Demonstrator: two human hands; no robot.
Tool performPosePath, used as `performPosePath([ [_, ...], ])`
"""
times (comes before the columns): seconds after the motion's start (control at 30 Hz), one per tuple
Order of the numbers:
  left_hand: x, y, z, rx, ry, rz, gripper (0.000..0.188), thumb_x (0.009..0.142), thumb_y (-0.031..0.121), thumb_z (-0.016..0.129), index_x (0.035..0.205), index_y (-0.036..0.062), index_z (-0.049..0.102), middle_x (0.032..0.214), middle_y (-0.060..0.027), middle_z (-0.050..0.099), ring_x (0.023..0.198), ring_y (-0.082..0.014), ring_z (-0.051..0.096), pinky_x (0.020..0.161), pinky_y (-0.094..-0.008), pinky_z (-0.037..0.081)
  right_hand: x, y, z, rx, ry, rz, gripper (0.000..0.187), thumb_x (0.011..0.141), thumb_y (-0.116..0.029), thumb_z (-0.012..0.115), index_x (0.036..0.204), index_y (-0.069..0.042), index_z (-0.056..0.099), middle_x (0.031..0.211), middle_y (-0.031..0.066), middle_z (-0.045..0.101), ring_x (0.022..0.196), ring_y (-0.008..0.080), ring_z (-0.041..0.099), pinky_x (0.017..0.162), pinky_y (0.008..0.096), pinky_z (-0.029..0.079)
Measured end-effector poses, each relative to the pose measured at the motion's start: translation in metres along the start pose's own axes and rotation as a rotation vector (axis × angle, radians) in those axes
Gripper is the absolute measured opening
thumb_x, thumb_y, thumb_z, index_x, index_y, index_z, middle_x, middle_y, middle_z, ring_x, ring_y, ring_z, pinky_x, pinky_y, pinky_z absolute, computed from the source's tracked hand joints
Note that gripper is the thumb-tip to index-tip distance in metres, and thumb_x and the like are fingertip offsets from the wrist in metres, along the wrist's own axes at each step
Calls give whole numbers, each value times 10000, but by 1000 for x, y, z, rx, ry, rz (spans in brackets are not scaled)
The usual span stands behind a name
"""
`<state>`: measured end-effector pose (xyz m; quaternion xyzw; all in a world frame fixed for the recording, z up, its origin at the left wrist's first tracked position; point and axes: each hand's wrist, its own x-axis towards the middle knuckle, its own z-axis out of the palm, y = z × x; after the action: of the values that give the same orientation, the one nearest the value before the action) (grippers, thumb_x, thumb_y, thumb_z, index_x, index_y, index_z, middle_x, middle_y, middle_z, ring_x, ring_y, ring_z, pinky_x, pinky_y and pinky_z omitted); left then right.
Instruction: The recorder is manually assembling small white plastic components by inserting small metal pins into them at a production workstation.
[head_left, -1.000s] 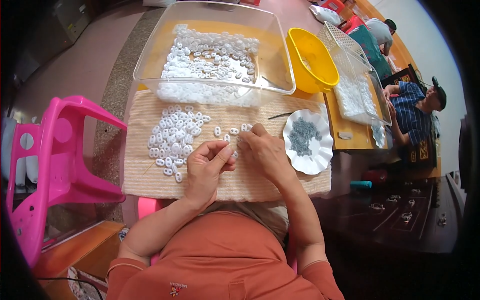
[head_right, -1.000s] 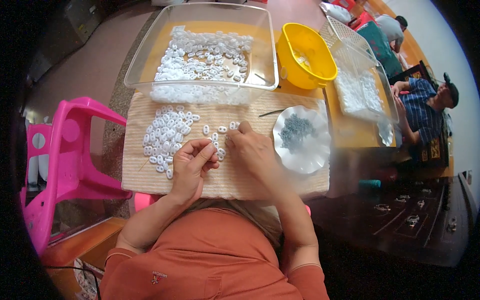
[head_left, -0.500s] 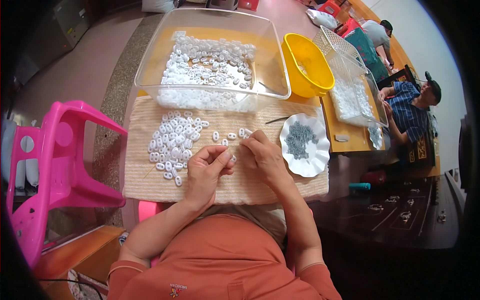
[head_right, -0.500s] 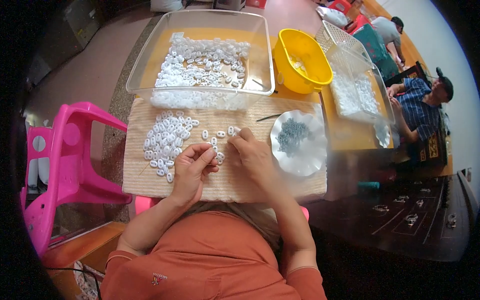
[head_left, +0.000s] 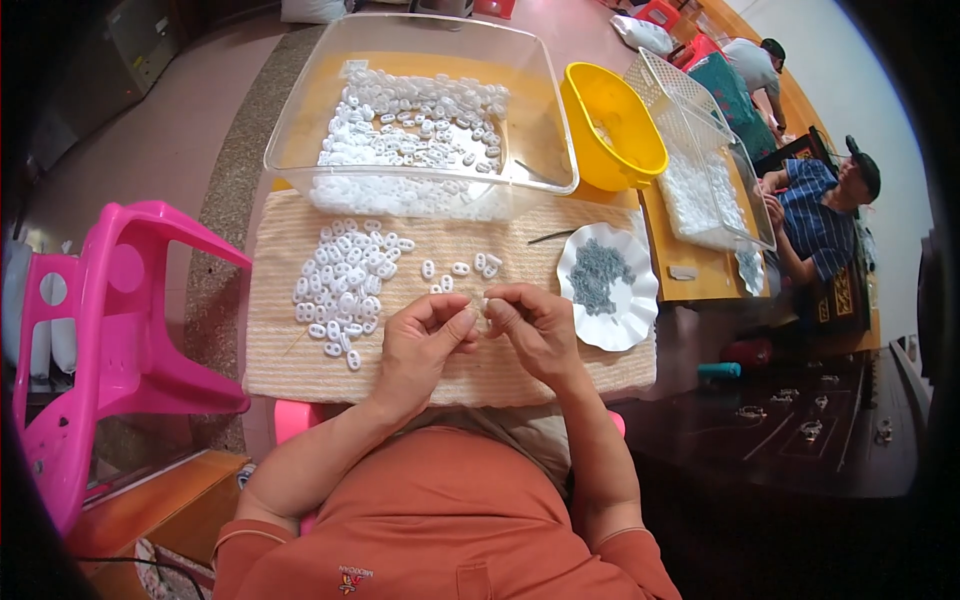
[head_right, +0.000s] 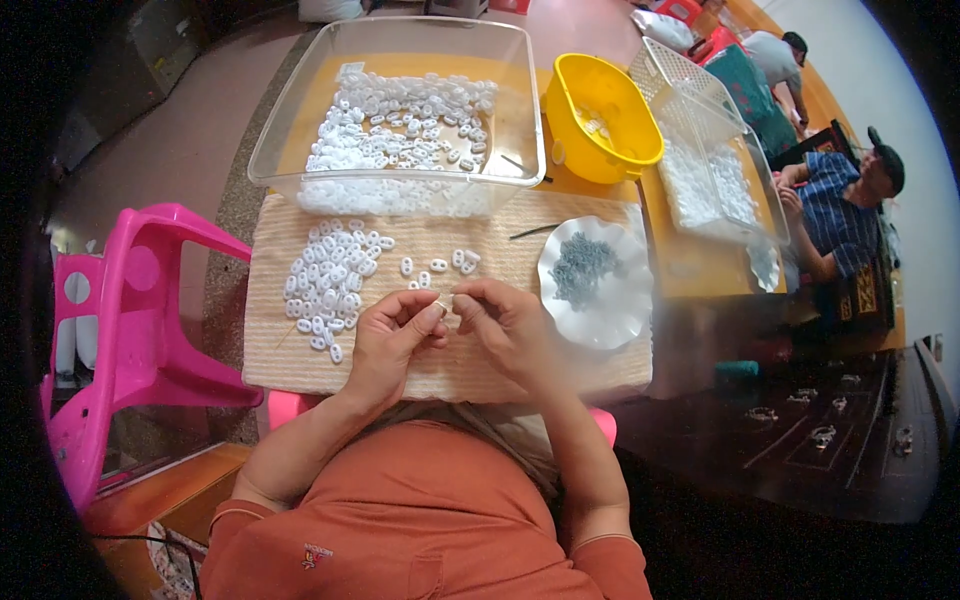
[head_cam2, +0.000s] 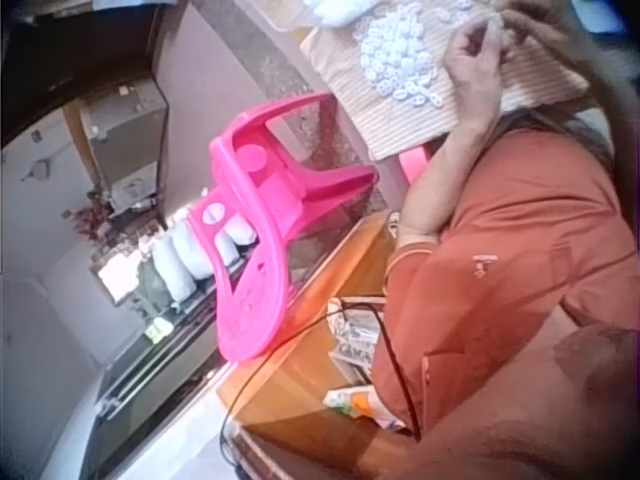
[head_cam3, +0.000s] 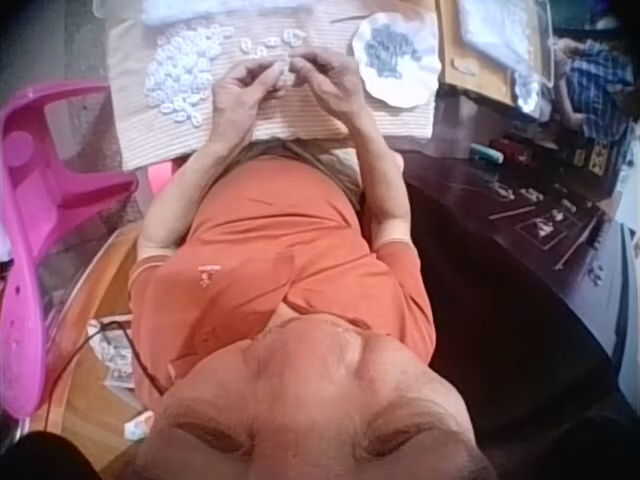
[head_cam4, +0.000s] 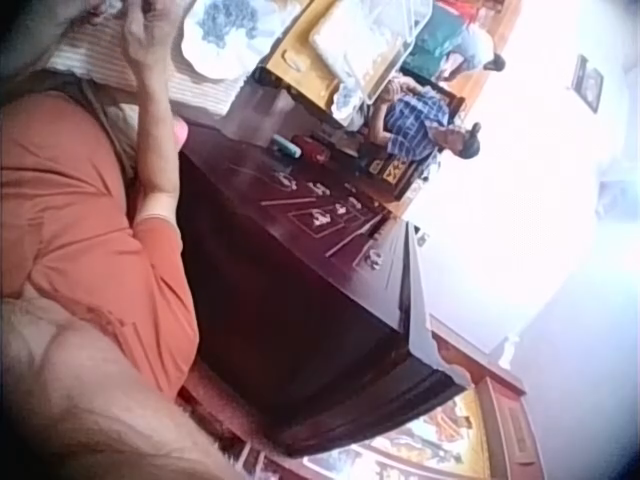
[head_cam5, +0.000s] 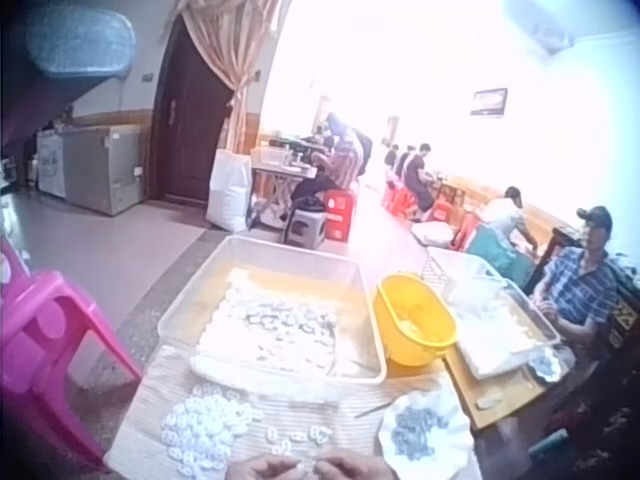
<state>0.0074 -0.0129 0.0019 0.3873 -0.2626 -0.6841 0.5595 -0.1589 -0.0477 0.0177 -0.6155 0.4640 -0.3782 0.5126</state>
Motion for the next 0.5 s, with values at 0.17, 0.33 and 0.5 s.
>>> performPosePath([
  [0.17,-2,1,3,-71,-71,-13,186,911,113,622,1056,-3,613,878,-69,660,744,-102,630,686,-238,552,-9,-5,8,97,-34,-28,120,911,-24,594,998,50,630,836,55,655,759,109,631,680,226,531],
  [0.33,-4,4,1,-108,-116,-116,170,912,117,620,1049,16,615,879,-73,669,763,-127,653,690,-261,568,-11,3,-1,293,-102,-38,101,875,17,624,970,45,643,919,81,633,803,124,629,710,235,533],
  [0.5,-4,6,0,-132,-147,-183,135,904,112,628,1005,25,614,875,-77,668,750,-133,651,690,-267,569,-13,0,-7,348,-196,-55,107,859,53,622,965,60,638,946,100,595,827,155,633,726,252,538],
])
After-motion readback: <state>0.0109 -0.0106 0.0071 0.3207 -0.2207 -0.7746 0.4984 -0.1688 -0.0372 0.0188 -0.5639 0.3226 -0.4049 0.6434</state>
